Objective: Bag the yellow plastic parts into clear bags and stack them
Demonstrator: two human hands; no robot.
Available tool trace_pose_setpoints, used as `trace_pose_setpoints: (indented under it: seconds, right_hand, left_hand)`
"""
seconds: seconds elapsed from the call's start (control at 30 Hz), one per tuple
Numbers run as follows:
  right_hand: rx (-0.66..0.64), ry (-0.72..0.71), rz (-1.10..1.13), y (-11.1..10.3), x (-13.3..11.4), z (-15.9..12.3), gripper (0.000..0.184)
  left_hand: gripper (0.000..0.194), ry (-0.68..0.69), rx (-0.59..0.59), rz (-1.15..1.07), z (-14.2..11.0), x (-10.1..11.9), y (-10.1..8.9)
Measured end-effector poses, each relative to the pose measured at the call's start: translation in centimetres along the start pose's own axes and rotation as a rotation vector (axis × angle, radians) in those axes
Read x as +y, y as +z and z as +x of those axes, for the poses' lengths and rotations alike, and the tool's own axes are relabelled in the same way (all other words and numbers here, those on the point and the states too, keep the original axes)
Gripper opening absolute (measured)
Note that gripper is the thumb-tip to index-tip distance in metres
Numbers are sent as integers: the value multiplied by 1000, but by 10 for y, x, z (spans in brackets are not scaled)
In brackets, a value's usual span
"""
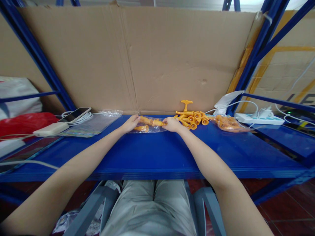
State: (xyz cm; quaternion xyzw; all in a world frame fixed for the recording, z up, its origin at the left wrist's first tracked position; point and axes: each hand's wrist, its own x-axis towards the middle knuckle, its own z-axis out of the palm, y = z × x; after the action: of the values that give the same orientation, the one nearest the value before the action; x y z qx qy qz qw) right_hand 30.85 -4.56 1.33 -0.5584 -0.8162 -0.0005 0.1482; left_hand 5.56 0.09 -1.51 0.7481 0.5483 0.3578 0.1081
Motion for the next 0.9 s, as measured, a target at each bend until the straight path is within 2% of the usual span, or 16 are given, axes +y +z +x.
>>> trace_pose_setpoints:
  seconds: [0.17,0.43,0.5,0.67,0.8,0.9]
  right_hand:
    - [8,-96,226,11,7,6,18]
    - [21,-174,492,22,14,13,19]
    - [26,-162,505,24,12,12,21]
    - [80,-138,347,25,3,8,17]
    - [16,-138,540,25,-4,7,21]
    - [55,-53,709,24,-7,8,28]
  left_hand:
    - [18,-3,-2,-117,-1,6,2]
    - [19,-3,-6,-174,0,6,1]
    - [18,-21,13,-177,0,7,2]
    - [17,-49,-11,-261,-2,12,6]
    - [18,-48,1,-225,-3,13,7]
    - [20,-53,38,-166,-3,14,5]
